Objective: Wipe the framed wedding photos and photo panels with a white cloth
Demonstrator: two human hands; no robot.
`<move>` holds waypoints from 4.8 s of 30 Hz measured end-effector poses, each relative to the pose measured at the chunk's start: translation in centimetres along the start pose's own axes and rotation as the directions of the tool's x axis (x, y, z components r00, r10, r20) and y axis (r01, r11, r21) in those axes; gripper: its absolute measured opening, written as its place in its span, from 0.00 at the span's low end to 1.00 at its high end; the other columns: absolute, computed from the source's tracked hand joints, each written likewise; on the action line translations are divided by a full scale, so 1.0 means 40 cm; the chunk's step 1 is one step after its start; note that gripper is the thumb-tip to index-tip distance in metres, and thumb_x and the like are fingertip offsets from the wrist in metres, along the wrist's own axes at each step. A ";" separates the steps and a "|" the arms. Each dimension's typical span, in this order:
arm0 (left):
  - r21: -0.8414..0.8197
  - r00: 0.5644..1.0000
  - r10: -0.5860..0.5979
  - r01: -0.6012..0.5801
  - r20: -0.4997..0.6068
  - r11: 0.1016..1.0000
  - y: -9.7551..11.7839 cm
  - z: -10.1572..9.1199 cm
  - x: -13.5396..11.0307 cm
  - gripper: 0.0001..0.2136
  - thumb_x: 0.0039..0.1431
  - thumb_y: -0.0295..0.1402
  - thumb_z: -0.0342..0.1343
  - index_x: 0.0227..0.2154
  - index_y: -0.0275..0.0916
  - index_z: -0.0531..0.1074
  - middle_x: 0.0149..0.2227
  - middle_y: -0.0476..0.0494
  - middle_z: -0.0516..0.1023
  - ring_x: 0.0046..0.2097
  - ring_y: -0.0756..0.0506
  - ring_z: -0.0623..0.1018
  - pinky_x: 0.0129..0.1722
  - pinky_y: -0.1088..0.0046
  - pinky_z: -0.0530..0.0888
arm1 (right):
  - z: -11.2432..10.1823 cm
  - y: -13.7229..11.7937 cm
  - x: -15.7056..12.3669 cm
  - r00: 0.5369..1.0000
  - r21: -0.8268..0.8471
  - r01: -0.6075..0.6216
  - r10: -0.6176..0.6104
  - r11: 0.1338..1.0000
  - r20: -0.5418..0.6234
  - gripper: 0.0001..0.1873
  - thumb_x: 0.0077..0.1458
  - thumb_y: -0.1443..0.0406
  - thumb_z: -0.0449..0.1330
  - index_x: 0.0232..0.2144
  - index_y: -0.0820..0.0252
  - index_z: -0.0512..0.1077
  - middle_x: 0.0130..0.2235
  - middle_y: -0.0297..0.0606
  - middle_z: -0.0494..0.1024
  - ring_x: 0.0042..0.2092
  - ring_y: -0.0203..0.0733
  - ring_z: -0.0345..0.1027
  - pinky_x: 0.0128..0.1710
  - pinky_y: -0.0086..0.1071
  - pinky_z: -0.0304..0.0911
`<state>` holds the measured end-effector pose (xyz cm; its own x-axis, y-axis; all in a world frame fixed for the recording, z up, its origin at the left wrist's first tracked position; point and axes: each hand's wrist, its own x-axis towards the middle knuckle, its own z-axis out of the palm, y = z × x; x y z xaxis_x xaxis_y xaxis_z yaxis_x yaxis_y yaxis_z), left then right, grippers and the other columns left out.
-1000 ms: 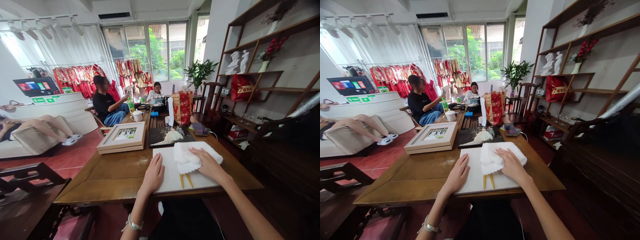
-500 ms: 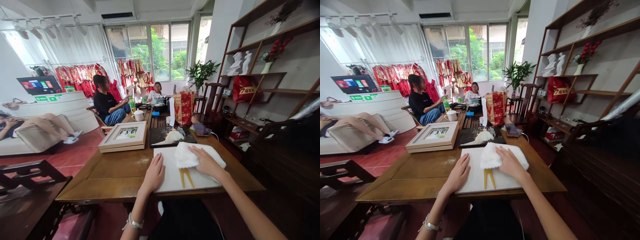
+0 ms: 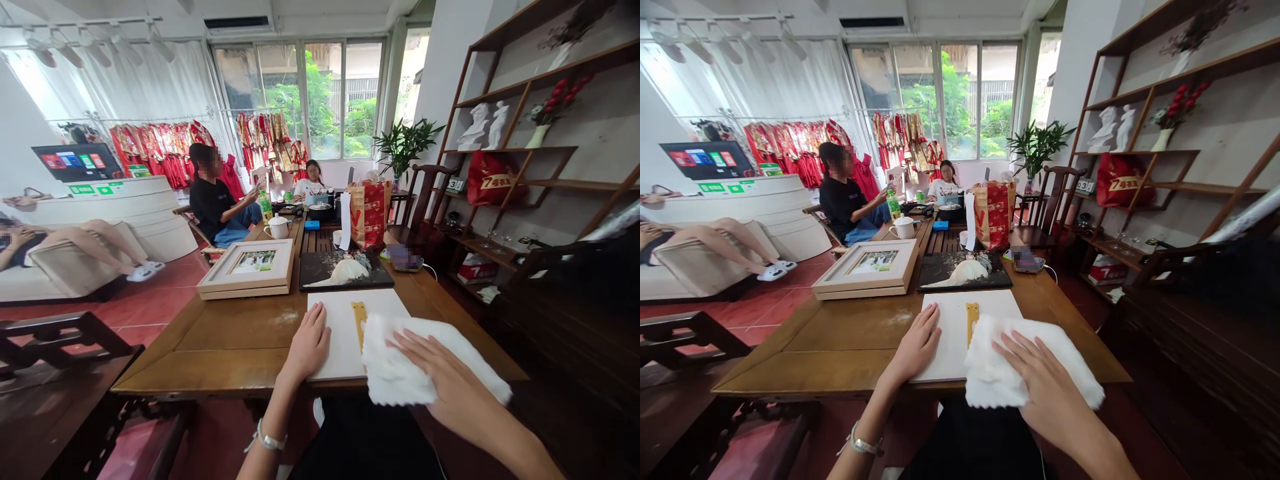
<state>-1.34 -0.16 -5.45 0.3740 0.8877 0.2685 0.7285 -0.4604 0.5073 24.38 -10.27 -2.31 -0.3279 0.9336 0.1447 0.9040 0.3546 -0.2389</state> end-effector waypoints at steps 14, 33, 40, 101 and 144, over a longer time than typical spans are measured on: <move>0.012 1.000 0.016 -0.016 0.003 1.000 -0.012 0.007 0.003 0.22 0.61 0.30 0.38 0.57 0.31 0.56 0.62 0.35 0.55 0.64 0.43 0.52 0.62 0.58 0.52 | 0.050 -0.064 0.264 0.999 0.027 -0.028 0.029 0.999 -0.038 0.40 0.36 0.76 0.50 0.57 0.58 0.61 0.62 0.41 0.56 0.64 0.51 0.41 0.60 0.56 0.32; -0.068 0.999 0.010 -0.012 -0.037 0.998 -0.013 0.010 0.000 0.21 0.61 0.31 0.39 0.57 0.32 0.58 0.61 0.37 0.56 0.63 0.44 0.53 0.62 0.59 0.52 | 0.020 0.004 0.287 0.996 0.120 -0.089 0.087 0.989 0.024 0.38 0.38 0.75 0.48 0.56 0.57 0.60 0.62 0.38 0.56 0.63 0.52 0.41 0.56 0.65 0.35; -0.220 0.986 -0.032 -0.005 -0.165 0.976 -0.025 0.015 0.002 0.19 0.62 0.30 0.37 0.54 0.37 0.61 0.59 0.39 0.61 0.61 0.46 0.60 0.60 0.60 0.58 | 0.036 -0.134 0.274 0.985 0.048 0.164 -0.166 0.985 0.049 0.40 0.33 0.76 0.47 0.54 0.61 0.63 0.61 0.41 0.59 0.64 0.49 0.39 0.56 0.65 0.24; -0.053 1.000 0.009 -0.009 -0.002 0.999 -0.038 0.011 0.019 0.21 0.60 0.26 0.38 0.55 0.30 0.60 0.61 0.33 0.55 0.63 0.42 0.53 0.61 0.59 0.54 | 0.034 -0.001 0.236 0.990 -0.127 -0.128 0.119 0.984 -0.076 0.37 0.37 0.77 0.48 0.53 0.61 0.64 0.59 0.41 0.61 0.62 0.55 0.46 0.55 0.63 0.40; 0.003 0.995 -0.001 0.001 -0.100 1.000 -0.013 0.030 0.009 0.20 0.62 0.31 0.39 0.55 0.34 0.62 0.61 0.39 0.57 0.64 0.43 0.52 0.61 0.56 0.55 | 0.049 -0.037 0.252 0.998 0.052 0.043 -0.040 0.998 -0.047 0.38 0.37 0.76 0.50 0.54 0.55 0.63 0.60 0.39 0.60 0.63 0.46 0.43 0.59 0.56 0.31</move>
<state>-0.90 0.41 -6.61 0.3141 0.8831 0.3484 0.7308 -0.4592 0.5050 19.20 -1.30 -2.40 -0.3508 0.9151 0.1990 0.8737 0.3963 -0.2821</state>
